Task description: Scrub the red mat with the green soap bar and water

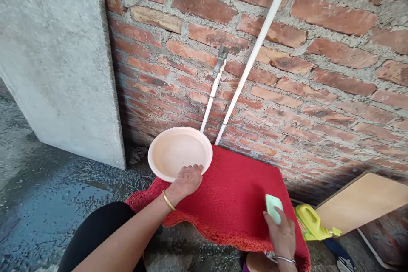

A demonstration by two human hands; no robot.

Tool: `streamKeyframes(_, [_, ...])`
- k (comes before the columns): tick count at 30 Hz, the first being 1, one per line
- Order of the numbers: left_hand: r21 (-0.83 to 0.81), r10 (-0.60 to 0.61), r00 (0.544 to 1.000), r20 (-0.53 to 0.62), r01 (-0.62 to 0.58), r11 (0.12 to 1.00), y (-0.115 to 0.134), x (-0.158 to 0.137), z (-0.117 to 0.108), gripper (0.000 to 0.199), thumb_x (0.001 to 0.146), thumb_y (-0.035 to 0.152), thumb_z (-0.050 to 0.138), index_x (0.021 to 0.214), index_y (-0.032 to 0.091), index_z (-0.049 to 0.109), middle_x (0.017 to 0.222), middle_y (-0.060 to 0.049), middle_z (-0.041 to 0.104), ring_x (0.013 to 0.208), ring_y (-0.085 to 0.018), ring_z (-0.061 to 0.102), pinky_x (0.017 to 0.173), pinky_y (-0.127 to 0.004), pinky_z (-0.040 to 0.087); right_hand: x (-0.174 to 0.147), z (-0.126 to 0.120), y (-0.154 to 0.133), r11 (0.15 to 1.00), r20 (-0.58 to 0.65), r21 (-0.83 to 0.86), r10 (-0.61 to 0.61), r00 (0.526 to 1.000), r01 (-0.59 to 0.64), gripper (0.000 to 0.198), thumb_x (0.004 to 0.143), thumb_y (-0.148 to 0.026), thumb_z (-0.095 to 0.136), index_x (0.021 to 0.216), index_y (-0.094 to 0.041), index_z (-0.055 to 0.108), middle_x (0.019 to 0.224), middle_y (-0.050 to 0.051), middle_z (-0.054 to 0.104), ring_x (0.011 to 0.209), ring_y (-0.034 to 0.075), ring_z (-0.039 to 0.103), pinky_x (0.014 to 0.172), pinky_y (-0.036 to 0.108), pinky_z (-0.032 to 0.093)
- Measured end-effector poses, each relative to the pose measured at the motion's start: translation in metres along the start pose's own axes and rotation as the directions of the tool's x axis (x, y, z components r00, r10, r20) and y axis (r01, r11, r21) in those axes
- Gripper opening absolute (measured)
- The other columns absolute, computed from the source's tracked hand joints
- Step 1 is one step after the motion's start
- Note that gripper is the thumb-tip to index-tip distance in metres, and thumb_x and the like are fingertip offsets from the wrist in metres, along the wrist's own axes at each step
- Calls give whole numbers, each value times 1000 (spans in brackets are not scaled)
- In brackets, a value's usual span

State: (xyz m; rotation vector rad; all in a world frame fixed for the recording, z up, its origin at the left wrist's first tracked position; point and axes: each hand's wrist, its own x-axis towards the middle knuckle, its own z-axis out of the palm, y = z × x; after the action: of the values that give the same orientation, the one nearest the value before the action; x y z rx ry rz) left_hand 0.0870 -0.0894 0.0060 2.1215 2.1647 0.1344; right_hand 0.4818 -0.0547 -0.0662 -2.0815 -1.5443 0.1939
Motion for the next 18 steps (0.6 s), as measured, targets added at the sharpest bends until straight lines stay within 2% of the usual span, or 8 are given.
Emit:
streamKeyframes(2, [-8, 3, 1000, -17, -4, 1000, 0, 1, 3, 39, 101, 28, 48, 135, 15, 60, 114, -16, 72, 103, -31, 71, 91, -43, 52, -18, 14, -45, 991, 100, 83, -115, 988, 106, 59, 75, -61, 58, 120, -25, 68, 113, 11, 65, 107, 32, 65, 96, 46, 54])
streamKeyframes(3, [-8, 11, 999, -35, -11, 1000, -1, 1, 6, 39, 101, 29, 47, 135, 14, 60, 114, -16, 72, 103, -31, 71, 91, -43, 52, -29, 21, -70, 975, 173, 136, -199, 965, 177, 54, 75, -57, 61, 119, -26, 70, 113, 9, 65, 104, 29, 66, 96, 42, 54])
streamKeyframes(7, [25, 44, 993, -109, -41, 999, -5, -1, 14, 38, 102, 27, 45, 134, 14, 60, 111, -17, 71, 102, -31, 70, 89, -44, 52, -75, 44, -159, 847, 385, 276, -530, 755, 454, 41, 74, -33, 69, 115, -29, 74, 116, 5, 65, 108, 23, 66, 99, 34, 53])
streamKeyframes(9, [36, 60, 992, -115, -56, 998, -5, -3, 13, 38, 101, 25, 45, 134, 14, 60, 111, -17, 71, 102, -31, 70, 89, -43, 52, -90, 52, -187, 799, 444, 278, -599, 666, 534, 42, 73, -26, 71, 115, -29, 75, 114, 5, 66, 110, 24, 65, 100, 34, 53])
streamKeyframes(11, [39, 64, 993, -98, -60, 997, -6, -5, 9, 37, 101, 24, 47, 134, 13, 59, 111, -16, 71, 102, -30, 70, 89, -42, 52, -95, 57, -200, 776, 477, 269, -622, 621, 570, 44, 72, -23, 73, 115, -29, 76, 113, 5, 66, 110, 24, 65, 100, 34, 53])
streamKeyframes(12, [41, 61, 994, -88, -58, 997, -5, -5, 8, 37, 101, 24, 47, 133, 13, 60, 111, -16, 72, 102, -30, 70, 89, -42, 53, -92, 58, -201, 776, 484, 265, -621, 617, 572, 44, 71, -23, 74, 115, -29, 76, 113, 5, 66, 109, 24, 66, 99, 33, 53])
streamKeyframes(14, [44, 53, 996, -76, -50, 998, -5, -5, 6, 36, 101, 24, 46, 132, 14, 61, 110, -15, 72, 101, -29, 71, 88, -42, 53, -77, 58, -190, 797, 472, 254, -596, 649, 548, 45, 71, -23, 74, 115, -29, 75, 114, 5, 66, 110, 24, 66, 100, 33, 53])
streamKeyframes(18, [39, 27, 998, -59, -25, 999, -4, -2, 7, 38, 101, 25, 47, 135, 15, 60, 113, -15, 72, 102, -29, 71, 91, -42, 53, -23, 41, -126, 899, 394, 221, -436, 809, 377, 40, 71, -33, 70, 111, -29, 75, 114, 4, 67, 106, 23, 67, 102, 36, 52])
